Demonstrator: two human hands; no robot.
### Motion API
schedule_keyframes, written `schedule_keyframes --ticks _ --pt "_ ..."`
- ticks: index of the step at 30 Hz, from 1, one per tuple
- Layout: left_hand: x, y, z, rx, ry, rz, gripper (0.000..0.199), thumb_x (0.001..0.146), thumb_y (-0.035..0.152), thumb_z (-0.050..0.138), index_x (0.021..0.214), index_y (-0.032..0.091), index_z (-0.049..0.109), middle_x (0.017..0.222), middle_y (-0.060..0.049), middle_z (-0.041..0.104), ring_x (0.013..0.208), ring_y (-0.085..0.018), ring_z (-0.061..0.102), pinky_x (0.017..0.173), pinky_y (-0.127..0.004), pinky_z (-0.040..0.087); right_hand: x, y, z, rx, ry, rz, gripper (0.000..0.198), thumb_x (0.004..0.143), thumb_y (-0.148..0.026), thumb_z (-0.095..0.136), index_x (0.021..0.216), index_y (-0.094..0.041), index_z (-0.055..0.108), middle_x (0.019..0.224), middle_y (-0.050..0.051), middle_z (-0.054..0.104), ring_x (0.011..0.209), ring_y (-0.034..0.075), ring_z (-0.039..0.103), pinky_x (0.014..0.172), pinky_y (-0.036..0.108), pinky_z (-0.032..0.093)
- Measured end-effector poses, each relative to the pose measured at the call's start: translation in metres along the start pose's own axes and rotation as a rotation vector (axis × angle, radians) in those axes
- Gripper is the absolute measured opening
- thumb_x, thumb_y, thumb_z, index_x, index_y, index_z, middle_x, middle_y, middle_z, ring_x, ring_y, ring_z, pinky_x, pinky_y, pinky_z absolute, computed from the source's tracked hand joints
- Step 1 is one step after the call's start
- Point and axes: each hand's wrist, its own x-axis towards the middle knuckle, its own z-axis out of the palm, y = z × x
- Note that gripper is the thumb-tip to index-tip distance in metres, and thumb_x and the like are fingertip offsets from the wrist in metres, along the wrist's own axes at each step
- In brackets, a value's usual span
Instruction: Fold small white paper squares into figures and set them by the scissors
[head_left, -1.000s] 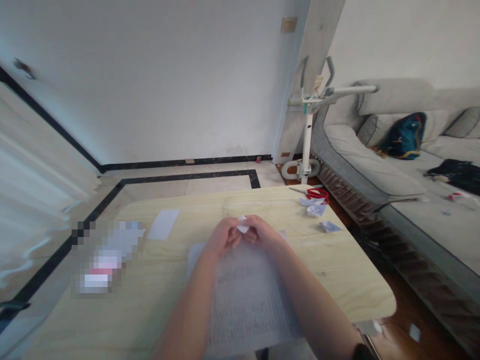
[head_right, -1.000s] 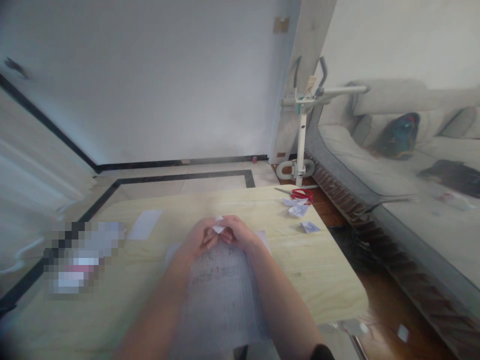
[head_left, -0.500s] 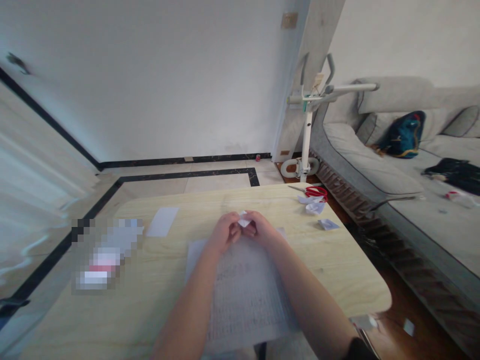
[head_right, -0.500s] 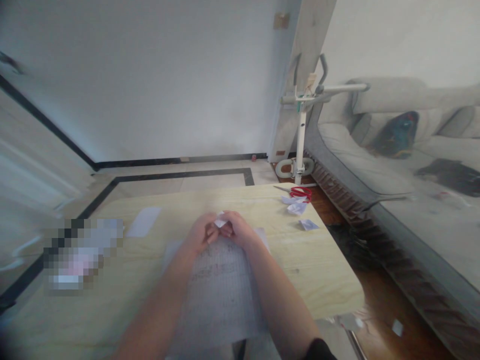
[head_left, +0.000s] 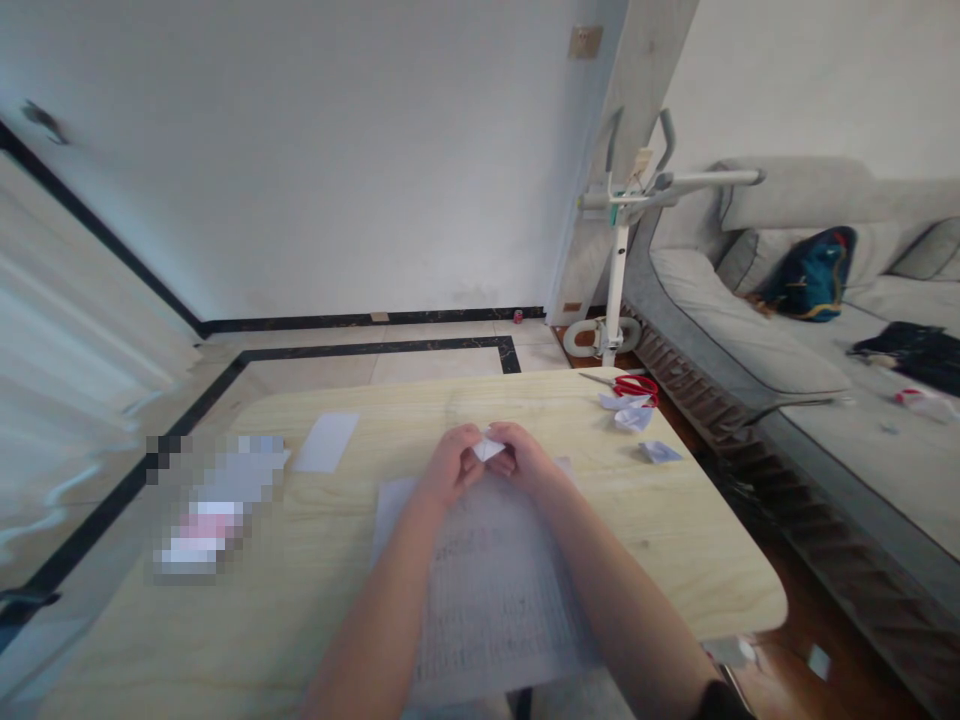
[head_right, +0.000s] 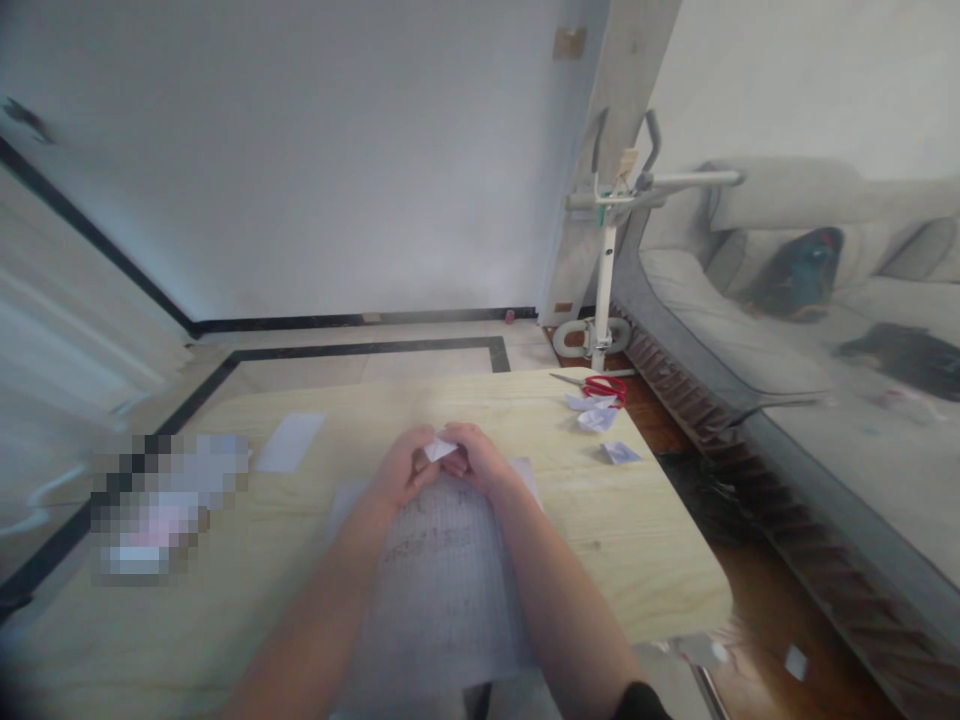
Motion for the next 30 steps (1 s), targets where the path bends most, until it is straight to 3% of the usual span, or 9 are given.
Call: schedule_keyframes --ticks 4,12,22,30 --pt "0.002 0.000 -0.001 -0.068 0.036 -0.015 0.032 0.069 0.034 0.063 0.056 0.018 0.038 0.039 0.010 0.030 0.029 -0.003 0.029 0.029 -0.016 0.021 0.000 0.002 0.000 -0.056 -0.011 -0.016 0.025 0.071 -0.030 0.060 0.053 -0.018 0.048 0.037 -0.007 0.040 0.035 0.007 0.032 0.039 0.022 0.023" --pt "-0.002 0.001 0.002 0.034 0.009 -0.004 0.028 0.068 0.036 0.064 0.060 0.017 0.045 0.041 0.009 0.033 0.029 -0.003 0.027 0.029 -0.017 0.017 -0.001 -0.002 0.001 -0.076 -0.006 0.010 0.019 0.066 -0.023 0.056 0.050 -0.018 0.047 0.035 -0.007 0.036 0.034 0.007 0.028 0.038 0.023 0.020" --pt "0.002 0.003 0.004 -0.068 0.053 0.019 0.029 0.068 0.033 0.064 0.057 0.018 0.042 0.040 0.009 0.031 0.030 -0.004 0.030 0.029 -0.016 0.021 0.001 0.002 0.001 -0.102 0.023 -0.010 0.021 0.070 -0.027 0.061 0.055 -0.018 0.049 0.039 -0.007 0.041 0.037 0.007 0.034 0.041 0.023 0.023" --pt "0.000 0.001 0.005 0.067 0.077 0.070 0.030 0.069 0.038 0.065 0.058 0.016 0.048 0.040 0.009 0.033 0.028 -0.004 0.030 0.027 -0.018 0.019 0.005 0.009 -0.005 -0.141 0.050 -0.046 0.020 0.069 -0.024 0.057 0.051 -0.018 0.049 0.038 -0.006 0.041 0.037 0.008 0.035 0.041 0.023 0.025"
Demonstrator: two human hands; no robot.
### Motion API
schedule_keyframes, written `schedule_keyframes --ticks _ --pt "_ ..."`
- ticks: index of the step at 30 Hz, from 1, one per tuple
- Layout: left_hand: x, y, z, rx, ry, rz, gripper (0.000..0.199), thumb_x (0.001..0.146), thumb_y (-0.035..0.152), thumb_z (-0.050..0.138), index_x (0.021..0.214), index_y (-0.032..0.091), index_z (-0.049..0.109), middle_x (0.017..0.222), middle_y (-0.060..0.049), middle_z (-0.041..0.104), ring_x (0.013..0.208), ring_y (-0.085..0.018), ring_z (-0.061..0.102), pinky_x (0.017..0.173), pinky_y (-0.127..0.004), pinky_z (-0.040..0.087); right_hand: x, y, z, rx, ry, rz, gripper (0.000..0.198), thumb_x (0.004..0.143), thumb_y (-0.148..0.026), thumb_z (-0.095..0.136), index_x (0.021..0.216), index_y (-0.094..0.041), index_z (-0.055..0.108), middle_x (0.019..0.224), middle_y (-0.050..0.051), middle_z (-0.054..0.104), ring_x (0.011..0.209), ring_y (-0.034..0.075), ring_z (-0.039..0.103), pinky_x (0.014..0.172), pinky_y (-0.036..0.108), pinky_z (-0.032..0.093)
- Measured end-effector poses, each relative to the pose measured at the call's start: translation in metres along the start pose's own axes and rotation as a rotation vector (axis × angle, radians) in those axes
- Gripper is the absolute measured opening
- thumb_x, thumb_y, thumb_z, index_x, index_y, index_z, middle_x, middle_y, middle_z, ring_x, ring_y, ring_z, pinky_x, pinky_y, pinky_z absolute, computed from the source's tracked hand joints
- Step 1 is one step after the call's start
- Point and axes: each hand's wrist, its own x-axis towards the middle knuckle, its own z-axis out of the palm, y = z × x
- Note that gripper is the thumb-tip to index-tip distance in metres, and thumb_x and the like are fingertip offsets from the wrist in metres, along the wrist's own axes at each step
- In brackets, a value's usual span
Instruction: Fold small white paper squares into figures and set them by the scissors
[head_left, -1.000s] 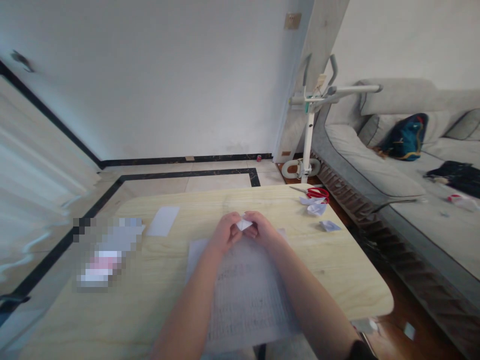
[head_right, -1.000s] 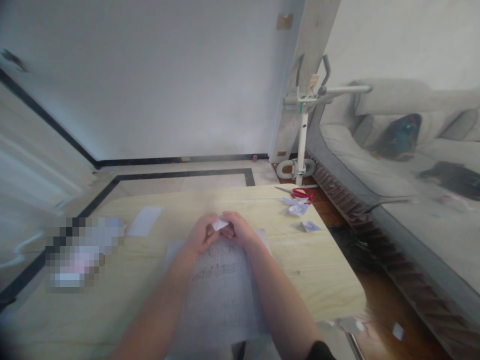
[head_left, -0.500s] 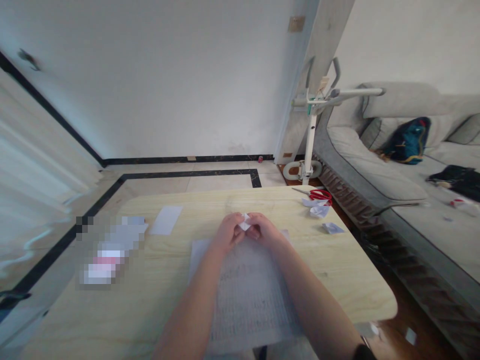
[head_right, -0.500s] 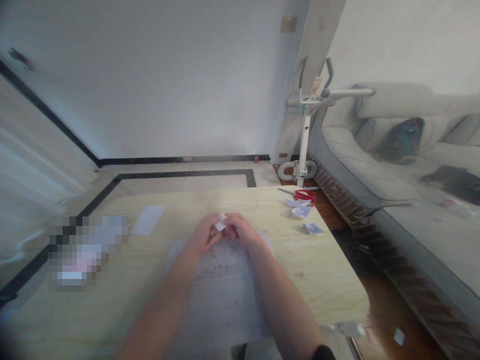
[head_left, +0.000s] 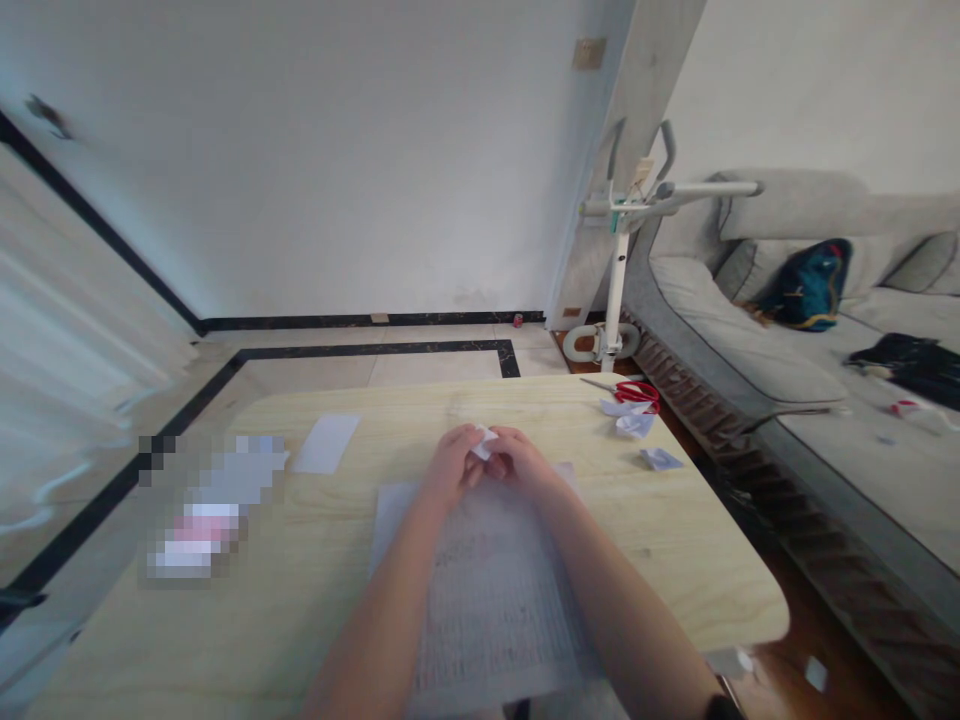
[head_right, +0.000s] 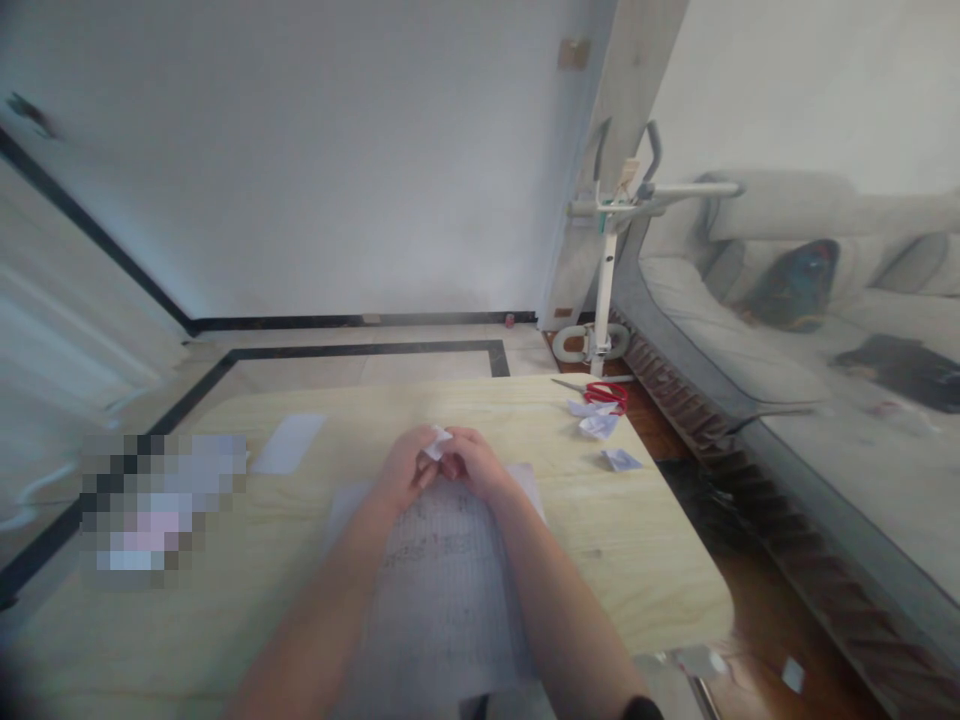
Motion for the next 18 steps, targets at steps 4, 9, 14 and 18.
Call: schedule_keyframes --ticks 4,9,14,18 --pt "0.0010 0.0000 -0.0008 -0.005 -0.020 0.017 0.032 0.069 0.036 0.066 0.055 0.017 0.045 0.040 0.009 0.033 0.030 -0.004 0.031 0.028 -0.017 0.023 0.0009 0.0001 0.0012 -0.034 0.034 -0.007 0.023 0.072 -0.030 0.058 0.053 -0.018 0.052 0.037 -0.005 0.043 0.036 0.008 0.036 0.039 0.023 0.023" --pt "0.0002 -0.0014 -0.0004 0.001 0.003 0.018 0.034 0.070 0.041 0.064 0.054 0.016 0.047 0.038 0.008 0.034 0.028 -0.005 0.032 0.026 -0.018 0.022 -0.0011 -0.0055 0.0041 -0.004 0.025 0.043 0.018 0.070 -0.028 0.059 0.057 -0.017 0.056 0.038 -0.005 0.045 0.034 0.008 0.035 0.038 0.023 0.023" --pt "0.0011 -0.0041 -0.0028 -0.065 -0.025 0.008 0.030 0.069 0.036 0.062 0.054 0.017 0.045 0.039 0.009 0.032 0.028 -0.005 0.031 0.026 -0.018 0.023 -0.0030 -0.0087 0.0055 0.023 0.019 0.039 0.019 0.069 -0.027 0.058 0.053 -0.017 0.054 0.035 -0.006 0.043 0.033 0.008 0.034 0.038 0.023 0.022" --pt "0.0024 -0.0043 -0.0044 -0.062 -0.057 -0.018 0.024 0.068 0.031 0.061 0.057 0.017 0.045 0.039 0.010 0.029 0.028 -0.004 0.027 0.026 -0.017 0.023 -0.0018 -0.0069 0.0050 0.075 0.032 0.036 0.018 0.067 -0.027 0.058 0.053 -0.018 0.053 0.035 -0.006 0.042 0.033 0.008 0.034 0.038 0.024 0.022"
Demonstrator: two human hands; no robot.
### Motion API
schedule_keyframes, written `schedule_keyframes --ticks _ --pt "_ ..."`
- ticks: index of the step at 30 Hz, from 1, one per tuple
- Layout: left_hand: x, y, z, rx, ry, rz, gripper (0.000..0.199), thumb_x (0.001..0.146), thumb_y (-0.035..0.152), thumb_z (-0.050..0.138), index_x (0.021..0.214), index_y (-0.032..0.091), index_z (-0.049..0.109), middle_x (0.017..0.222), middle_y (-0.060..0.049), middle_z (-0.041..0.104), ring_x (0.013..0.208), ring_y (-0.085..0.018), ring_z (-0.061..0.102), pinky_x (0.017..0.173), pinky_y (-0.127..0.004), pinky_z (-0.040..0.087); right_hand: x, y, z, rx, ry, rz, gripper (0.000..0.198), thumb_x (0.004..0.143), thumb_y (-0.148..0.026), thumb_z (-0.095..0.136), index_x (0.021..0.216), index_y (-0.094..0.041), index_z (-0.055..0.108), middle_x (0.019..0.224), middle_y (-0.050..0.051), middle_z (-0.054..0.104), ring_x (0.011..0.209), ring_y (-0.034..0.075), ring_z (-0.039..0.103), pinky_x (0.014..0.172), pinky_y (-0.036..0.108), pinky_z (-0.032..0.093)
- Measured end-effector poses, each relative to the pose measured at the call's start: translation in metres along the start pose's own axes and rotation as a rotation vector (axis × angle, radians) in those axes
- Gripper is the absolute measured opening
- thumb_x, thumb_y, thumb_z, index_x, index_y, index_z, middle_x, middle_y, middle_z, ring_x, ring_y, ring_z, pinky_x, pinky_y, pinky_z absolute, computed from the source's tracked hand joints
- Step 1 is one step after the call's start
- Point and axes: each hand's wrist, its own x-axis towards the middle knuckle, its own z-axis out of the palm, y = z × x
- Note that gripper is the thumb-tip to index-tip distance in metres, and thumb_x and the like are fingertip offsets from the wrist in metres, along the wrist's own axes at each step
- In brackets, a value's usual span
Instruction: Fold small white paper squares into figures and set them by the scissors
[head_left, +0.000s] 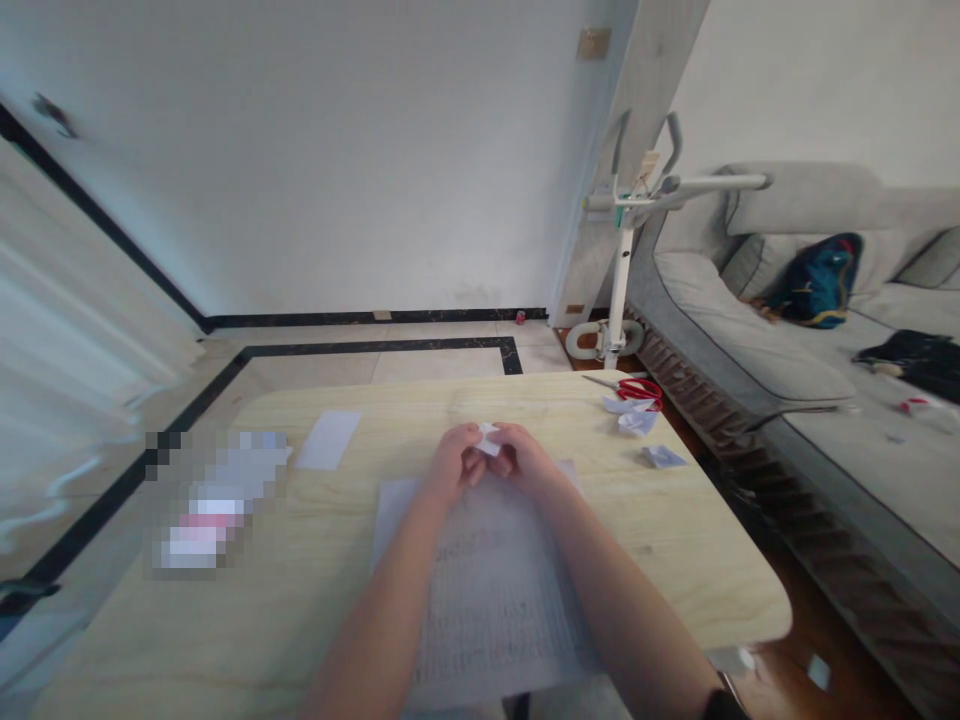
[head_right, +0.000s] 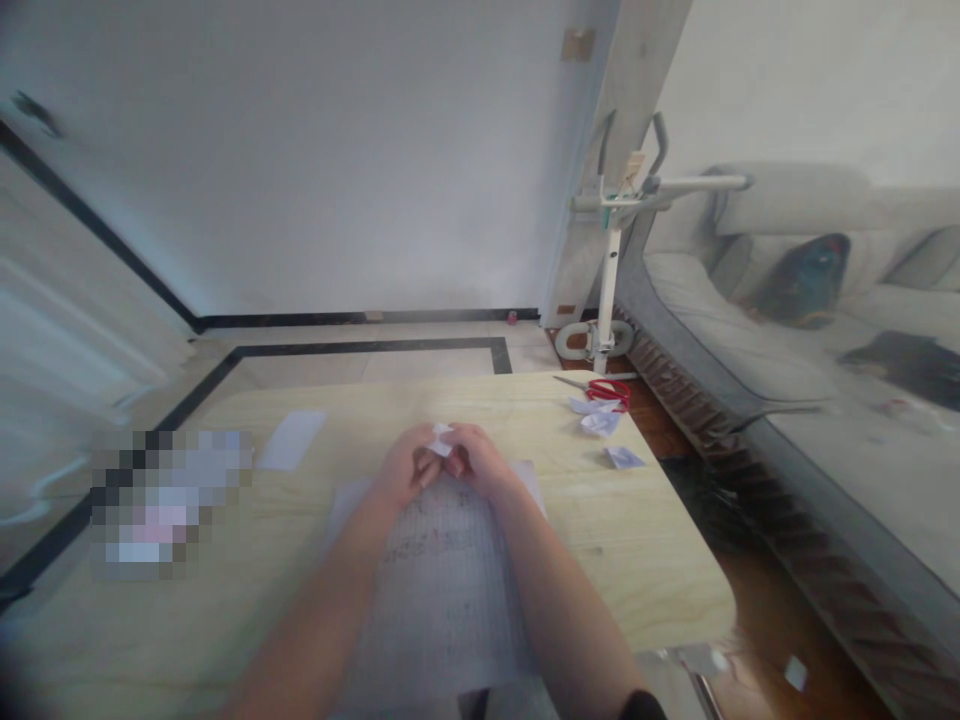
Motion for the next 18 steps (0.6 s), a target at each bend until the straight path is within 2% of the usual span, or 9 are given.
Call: schedule_keyframes --ticks 7,12,18 --pt "-0.003 0.004 0.004 0.030 0.024 -0.011 0.026 0.065 0.032 0.062 0.057 0.019 0.041 0.039 0.012 0.023 0.028 -0.003 0.023 0.027 -0.016 0.020 0.000 0.002 -0.003 0.001 -0.015 -0.016 0.040 0.072 -0.036 0.053 0.037 -0.020 0.042 0.030 -0.005 0.033 0.031 0.008 0.030 0.038 0.024 0.022" --pt "-0.006 0.006 0.007 0.122 0.012 -0.015 0.034 0.071 0.043 0.057 0.053 0.019 0.041 0.037 0.009 0.029 0.028 -0.004 0.027 0.029 -0.019 0.019 -0.002 -0.002 -0.002 -0.056 -0.062 0.008 0.038 0.071 -0.032 0.052 0.036 -0.019 0.043 0.030 -0.004 0.035 0.031 0.008 0.030 0.038 0.025 0.021" --pt "-0.008 0.015 0.010 0.204 0.104 0.030 0.028 0.071 0.036 0.055 0.052 0.020 0.041 0.039 0.007 0.033 0.032 -0.005 0.029 0.033 -0.020 0.020 -0.001 0.001 0.001 -0.078 -0.021 -0.043 0.030 0.072 -0.030 0.056 0.045 -0.018 0.050 0.033 -0.005 0.040 0.033 0.009 0.033 0.038 0.025 0.022"
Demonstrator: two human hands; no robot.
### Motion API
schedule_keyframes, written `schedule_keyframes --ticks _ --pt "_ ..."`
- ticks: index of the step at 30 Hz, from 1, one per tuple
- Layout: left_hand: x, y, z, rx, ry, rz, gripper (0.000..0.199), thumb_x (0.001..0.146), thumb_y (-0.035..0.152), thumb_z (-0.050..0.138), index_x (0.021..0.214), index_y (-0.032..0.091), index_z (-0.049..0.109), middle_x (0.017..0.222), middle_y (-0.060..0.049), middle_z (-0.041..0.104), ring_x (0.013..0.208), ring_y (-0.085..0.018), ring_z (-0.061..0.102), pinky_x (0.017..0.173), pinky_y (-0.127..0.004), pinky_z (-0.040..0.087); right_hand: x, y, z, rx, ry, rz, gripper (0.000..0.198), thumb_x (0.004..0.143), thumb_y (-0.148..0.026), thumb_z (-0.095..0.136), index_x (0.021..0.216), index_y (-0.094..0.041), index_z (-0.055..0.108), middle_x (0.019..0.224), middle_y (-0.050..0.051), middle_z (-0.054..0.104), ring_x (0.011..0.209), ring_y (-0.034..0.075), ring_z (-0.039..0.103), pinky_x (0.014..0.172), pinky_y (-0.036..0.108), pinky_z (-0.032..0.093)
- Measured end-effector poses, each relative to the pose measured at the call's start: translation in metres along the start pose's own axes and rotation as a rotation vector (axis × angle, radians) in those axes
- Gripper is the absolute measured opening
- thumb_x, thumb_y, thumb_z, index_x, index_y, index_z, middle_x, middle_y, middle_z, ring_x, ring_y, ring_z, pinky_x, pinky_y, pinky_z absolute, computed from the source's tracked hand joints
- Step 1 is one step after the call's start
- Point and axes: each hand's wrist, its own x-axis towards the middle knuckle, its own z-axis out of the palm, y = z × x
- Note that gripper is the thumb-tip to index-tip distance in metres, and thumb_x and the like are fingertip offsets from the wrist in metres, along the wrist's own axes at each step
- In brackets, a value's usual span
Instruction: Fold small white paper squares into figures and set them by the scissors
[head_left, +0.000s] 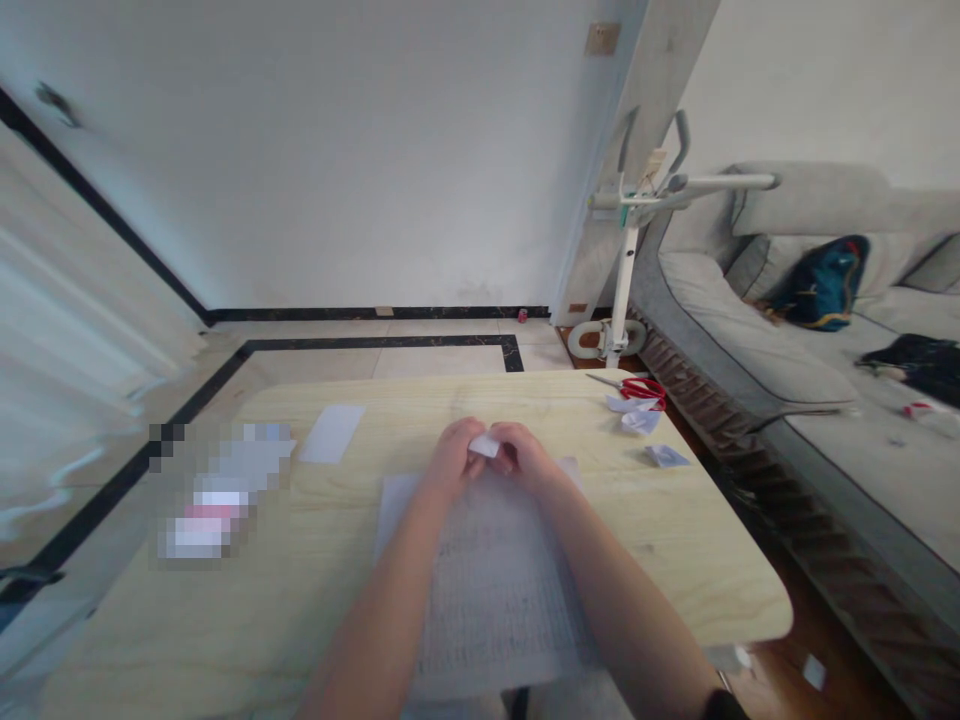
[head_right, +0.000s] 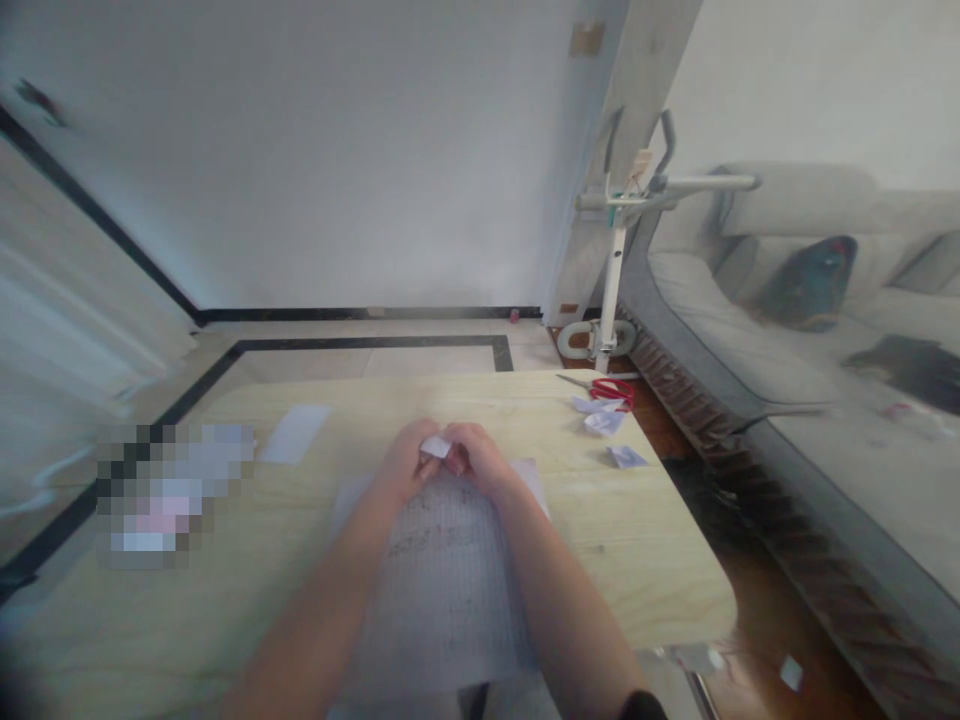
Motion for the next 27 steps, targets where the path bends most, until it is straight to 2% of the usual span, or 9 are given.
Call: schedule_keyframes --ticks 3,7,14,19,24,27 --pt "0.001 0.002 0.001 0.007 0.019 0.008 0.026 0.072 0.035 0.053 0.053 0.020 0.041 0.039 0.007 0.032 0.032 -0.006 0.028 0.033 -0.020 0.021 0.001 0.002 -0.001 0.022 -0.003 -0.018 0.029 0.074 -0.031 0.056 0.049 -0.018 0.052 0.035 -0.004 0.043 0.036 0.010 0.038 0.041 0.024 0.025" --pt "0.002 0.000 0.001 -0.006 -0.011 0.019 0.030 0.072 0.037 0.052 0.052 0.021 0.037 0.038 0.007 0.030 0.031 -0.006 0.029 0.033 -0.021 0.020 0.001 0.003 -0.003 0.017 0.001 0.007 0.024 0.074 -0.028 0.059 0.053 -0.017 0.053 0.037 -0.005 0.044 0.035 0.009 0.037 0.040 0.024 0.024" --pt "0.000 0.006 0.004 0.019 0.073 0.033 0.026 0.072 0.040 0.057 0.061 0.019 0.046 0.044 0.006 0.042 0.035 -0.006 0.036 0.036 -0.019 0.025 0.002 0.004 -0.003 0.059 0.037 -0.032 0.023 0.075 -0.031 0.061 0.058 -0.019 0.050 0.040 -0.006 0.046 0.037 0.009 0.039 0.042 0.023 0.026" --pt "0.006 -0.004 0.002 -0.032 0.133 0.046 0.025 0.075 0.041 0.057 0.067 0.020 0.046 0.049 0.006 0.047 0.036 -0.008 0.040 0.036 -0.019 0.029 0.002 0.003 -0.001 0.053 0.068 -0.044 0.022 0.072 -0.031 0.066 0.068 -0.021 0.047 0.046 -0.008 0.047 0.038 0.008 0.039 0.040 0.021 0.025" --pt "0.008 -0.008 -0.001 0.075 0.281 0.211 0.020 0.072 0.032 0.066 0.085 0.021 0.055 0.074 0.003 0.059 0.057 -0.009 0.055 0.047 -0.018 0.041 0.002 0.002 0.001 0.065 0.103 -0.025 0.025 0.070 -0.031 0.068 0.069 -0.021 0.045 0.046 -0.009 0.046 0.037 0.007 0.039 0.039 0.020 0.025" --pt "0.006 -0.005 -0.001 0.229 0.266 0.262 0.017 0.075 0.031 0.063 0.087 0.019 0.064 0.085 -0.002 0.064 0.069 -0.013 0.059 0.055 -0.020 0.045 0.002 0.001 0.002 0.077 0.125 -0.043 0.023 0.069 -0.029 0.070 0.070 -0.021 0.048 0.047 -0.009 0.048 0.037 0.007 0.040 0.038 0.020 0.025"
